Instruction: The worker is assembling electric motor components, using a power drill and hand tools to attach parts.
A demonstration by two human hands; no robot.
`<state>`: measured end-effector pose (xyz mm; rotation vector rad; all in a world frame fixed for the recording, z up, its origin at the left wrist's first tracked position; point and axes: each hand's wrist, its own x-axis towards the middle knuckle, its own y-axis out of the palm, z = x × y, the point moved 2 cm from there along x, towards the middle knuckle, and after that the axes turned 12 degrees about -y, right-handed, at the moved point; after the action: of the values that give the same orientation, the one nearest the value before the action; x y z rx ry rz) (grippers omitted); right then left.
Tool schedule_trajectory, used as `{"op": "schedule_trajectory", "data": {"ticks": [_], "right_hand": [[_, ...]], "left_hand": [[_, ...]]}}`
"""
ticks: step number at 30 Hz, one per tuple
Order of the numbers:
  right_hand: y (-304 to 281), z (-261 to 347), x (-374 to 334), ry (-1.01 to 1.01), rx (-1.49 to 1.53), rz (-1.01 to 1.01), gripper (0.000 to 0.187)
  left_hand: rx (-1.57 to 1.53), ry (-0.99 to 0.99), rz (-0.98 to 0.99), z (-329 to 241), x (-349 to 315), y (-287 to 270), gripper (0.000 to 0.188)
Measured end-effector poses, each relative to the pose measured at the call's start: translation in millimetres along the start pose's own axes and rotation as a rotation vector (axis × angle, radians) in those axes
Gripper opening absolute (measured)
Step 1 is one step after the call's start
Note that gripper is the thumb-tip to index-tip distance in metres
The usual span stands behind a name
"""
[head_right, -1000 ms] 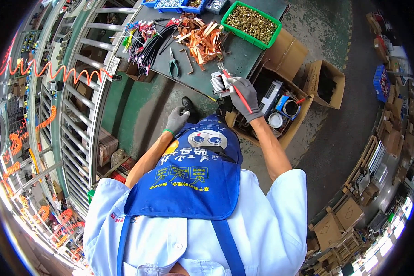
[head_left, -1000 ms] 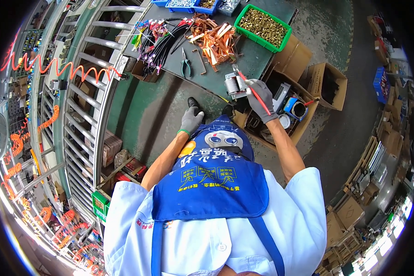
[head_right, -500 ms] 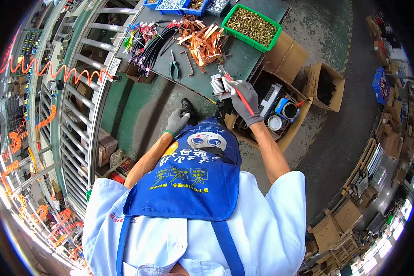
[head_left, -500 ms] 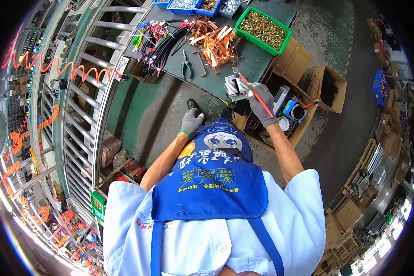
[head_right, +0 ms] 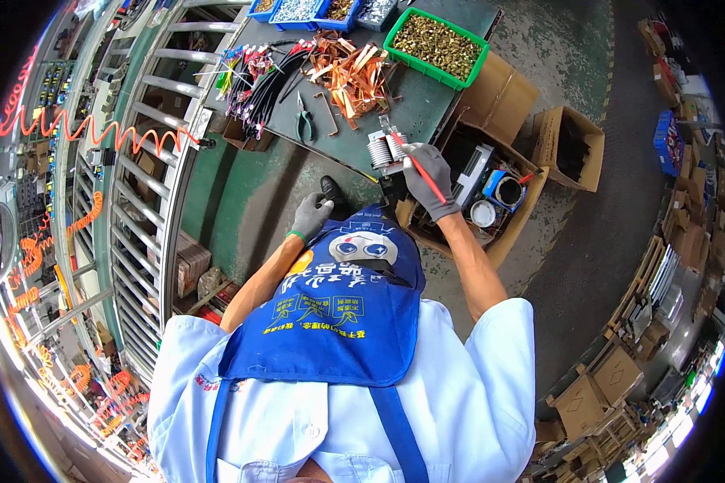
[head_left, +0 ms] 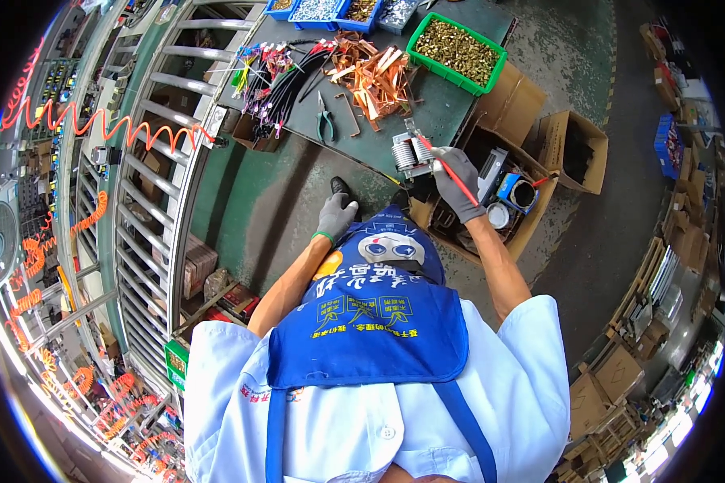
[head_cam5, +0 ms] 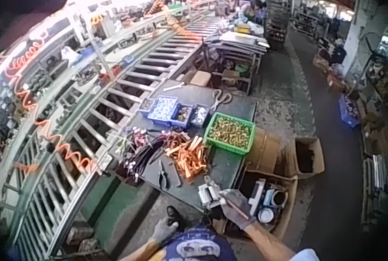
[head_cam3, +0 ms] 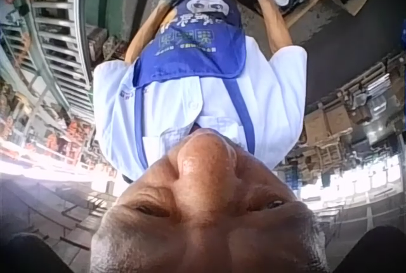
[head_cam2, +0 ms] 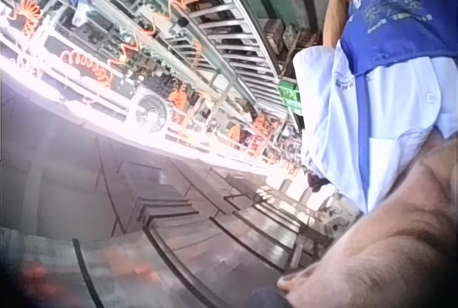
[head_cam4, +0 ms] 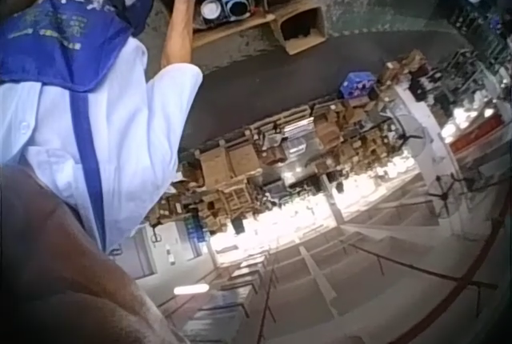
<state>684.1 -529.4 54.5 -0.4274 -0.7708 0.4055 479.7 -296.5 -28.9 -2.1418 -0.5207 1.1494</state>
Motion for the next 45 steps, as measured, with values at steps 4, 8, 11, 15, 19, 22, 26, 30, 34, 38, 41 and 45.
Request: {"op": "schedule_trajectory", "data": {"ticks": [4,8,11,15,19,22,26,30,34,38,41,45], "right_hand": [[0,-3,-4,0.025,-0.005,0.004,0.024],[-1,-3,-3,0.033,0.034,-0.045,0.024],[-22,5,-4,0.011,-0.051,-0.092,0.024],[-78,30,-8,0.059,-0.29,-0.237,0.019],[-126,32,-45,0.11,-0.577,-0.365,0.022],[-163,22,-90,0.287,-0.594,-0.464,0.031],[-203,5,-128,0.519,-0.629,-0.463,0.037],[-216,-43,-163,0.561,-0.792,-0.438,0.025],[-200,-89,-188,0.551,-0.703,-0.401,0.026],[-177,-112,-199,0.584,-0.688,-0.319,0.025],[-161,-124,-211,0.636,-0.605,-0.307,0.026],[-148,-124,-239,0.792,-0.776,0.088,0.025]], "left_hand": [[0.002,-0.038,0.101,-4,0,-1,0.052],[0.026,-0.007,0.102,-11,-3,1,0.052],[0.049,0.009,0.107,-19,-5,3,0.052],[0.066,0.042,0.141,-26,-1,10,0.049],[0.072,0.095,0.157,-27,2,9,0.043],[0.09,0.114,0.164,-26,7,12,0.043],[0.137,0.132,0.172,-27,11,16,0.044],[0.152,0.166,0.155,-36,6,14,0.045],[0.148,0.153,0.153,-35,0,9,0.046],[0.177,0.115,0.131,-25,-4,2,0.046],[0.192,0.044,0.138,-24,-9,-3,0.048],[0.169,0.084,0.151,-29,-2,6,0.051]]}}
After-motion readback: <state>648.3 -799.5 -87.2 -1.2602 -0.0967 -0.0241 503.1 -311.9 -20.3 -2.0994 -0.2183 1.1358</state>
